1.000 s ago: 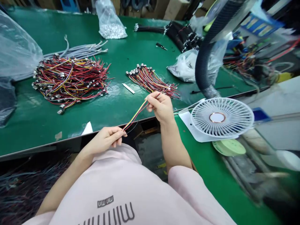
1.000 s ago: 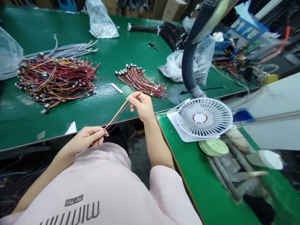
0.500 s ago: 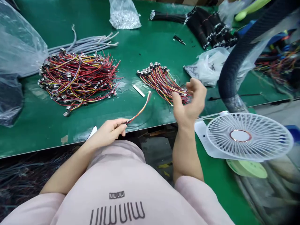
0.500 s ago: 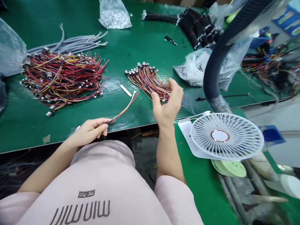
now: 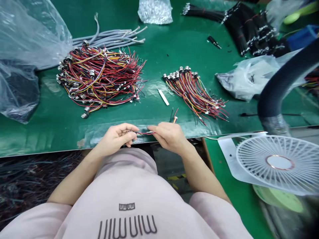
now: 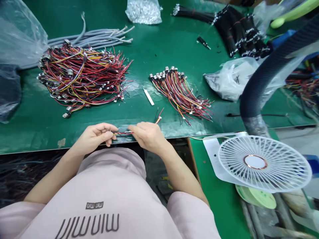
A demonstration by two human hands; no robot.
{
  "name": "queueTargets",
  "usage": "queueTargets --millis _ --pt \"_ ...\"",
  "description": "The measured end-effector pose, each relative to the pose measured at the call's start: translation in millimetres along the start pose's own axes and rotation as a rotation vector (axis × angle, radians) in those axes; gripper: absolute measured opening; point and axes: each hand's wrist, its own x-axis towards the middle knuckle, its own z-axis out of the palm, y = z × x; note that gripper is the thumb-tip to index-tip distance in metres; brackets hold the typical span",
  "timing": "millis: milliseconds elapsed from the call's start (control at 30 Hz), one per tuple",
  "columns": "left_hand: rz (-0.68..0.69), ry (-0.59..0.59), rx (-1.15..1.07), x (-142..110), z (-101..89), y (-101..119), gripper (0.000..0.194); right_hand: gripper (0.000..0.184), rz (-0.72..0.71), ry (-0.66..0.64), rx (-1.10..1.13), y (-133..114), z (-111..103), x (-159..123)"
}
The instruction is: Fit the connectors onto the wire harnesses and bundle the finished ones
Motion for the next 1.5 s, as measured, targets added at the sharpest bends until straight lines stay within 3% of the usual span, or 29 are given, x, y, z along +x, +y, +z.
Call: queueTargets --millis 133,367,667,833,967,1200,1267,1433,1500 --pt "0.069 0.087 -0.008 3.0 1.2 -4.1 0.028 0.022 0.062 -0.077 0.276 -5.8 -1.3 5.9" --pt "0.101 0.075 -0.047 2.4 -2.2 -6.0 0.036 0.013 0.083 0.017 0.198 -8.2 0.8 17.0" --pt "0.281 0.099 0.165 3.3 -6.4 -20.2 0.029 0.01 0.234 -0.02 0.41 -15.8 2.7 23.8" --pt "0.291 0.13 0.164 2.9 -4.8 -24.0 0.032 0.01 0.164 0.02 0.329 -19.6 9.0 28.5" --pt "0.33 0.158 0.21 2.5 -2.8 -21.2 0.029 0.005 0.086 0.051 0.272 -17.3 2.3 26.3" --pt "0.317 0.179 0.217 1.2 -3.6 -21.3 0.026 0.013 0.222 -0.142 0.52 -8.8 -4.5 28.9" --pt "0.304 0.201 0.197 1.6 -2.9 -22.8 0.026 0.011 0.195 -0.139 0.477 -7.5 -2.3 31.8" --pt "0.254 0.252 0.14 3.8 0.5 -21.3 0.026 0.012 -0.02 0.07 0.05 -11.1 -0.9 35.1" --pt "0.24 0.279 0.117 4.2 1.5 -19.5 0.025 0.011 -0.107 0.094 -0.017 -12.9 -2.3 33.2"
